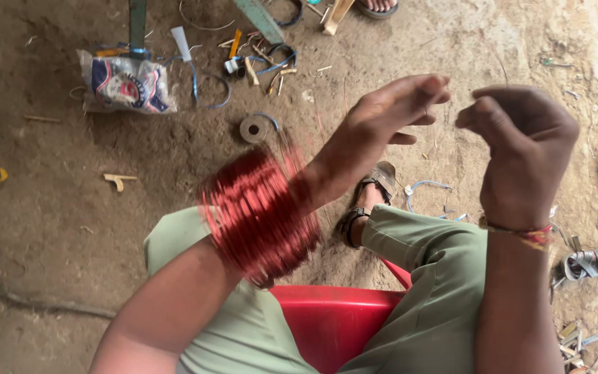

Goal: The person sits on a red plastic chair with a large coil of thin red wire around their left forearm and pulls and twists the wire between both hands, working the wire strand continuously while seated.

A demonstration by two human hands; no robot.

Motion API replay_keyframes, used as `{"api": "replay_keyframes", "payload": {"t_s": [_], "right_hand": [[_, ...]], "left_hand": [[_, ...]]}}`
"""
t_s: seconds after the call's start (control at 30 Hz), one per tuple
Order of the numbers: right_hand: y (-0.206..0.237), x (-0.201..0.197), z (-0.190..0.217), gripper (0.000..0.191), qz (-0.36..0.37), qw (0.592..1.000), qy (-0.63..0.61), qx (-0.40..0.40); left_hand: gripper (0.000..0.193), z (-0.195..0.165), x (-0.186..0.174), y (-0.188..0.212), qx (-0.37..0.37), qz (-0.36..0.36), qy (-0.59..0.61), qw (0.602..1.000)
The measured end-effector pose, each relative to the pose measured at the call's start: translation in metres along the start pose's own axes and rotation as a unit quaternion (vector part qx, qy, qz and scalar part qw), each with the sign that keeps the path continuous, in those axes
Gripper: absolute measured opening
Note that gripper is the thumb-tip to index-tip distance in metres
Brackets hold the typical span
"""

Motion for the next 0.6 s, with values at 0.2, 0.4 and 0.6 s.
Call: {"api": "replay_keyframes", "payload": {"t_s": [0.2,0.4,0.6], "right_hand": [[-0.015,-0.019,-0.007,0.01,-0.05,0.997,-0.026,0.053],[-0.013,-0.015,-0.012,0.013,-0.033,0.999,-0.028,0.028],[-0.014,-0.012,-0.011,0.015,-0.017,0.999,0.005,0.033]], "left_hand": [[0.083,-0.025,-0.001,0.006,-0.056,0.088,0.087,0.991],[0.065,-0.032,0.001,0.016,-0.065,0.162,0.206,0.963],[0.062,-0.033,-0.001,0.021,-0.085,0.169,0.19,0.963]]}}
Point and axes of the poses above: each hand's wrist, its own y-axis away from the middle knuckle, its own x-axis out of the palm, z = x × y, the point moved 2 cm from there along -y, towards the middle knuckle, and after that the axes turned 11 degrees about -z, right-handed, at the moved point
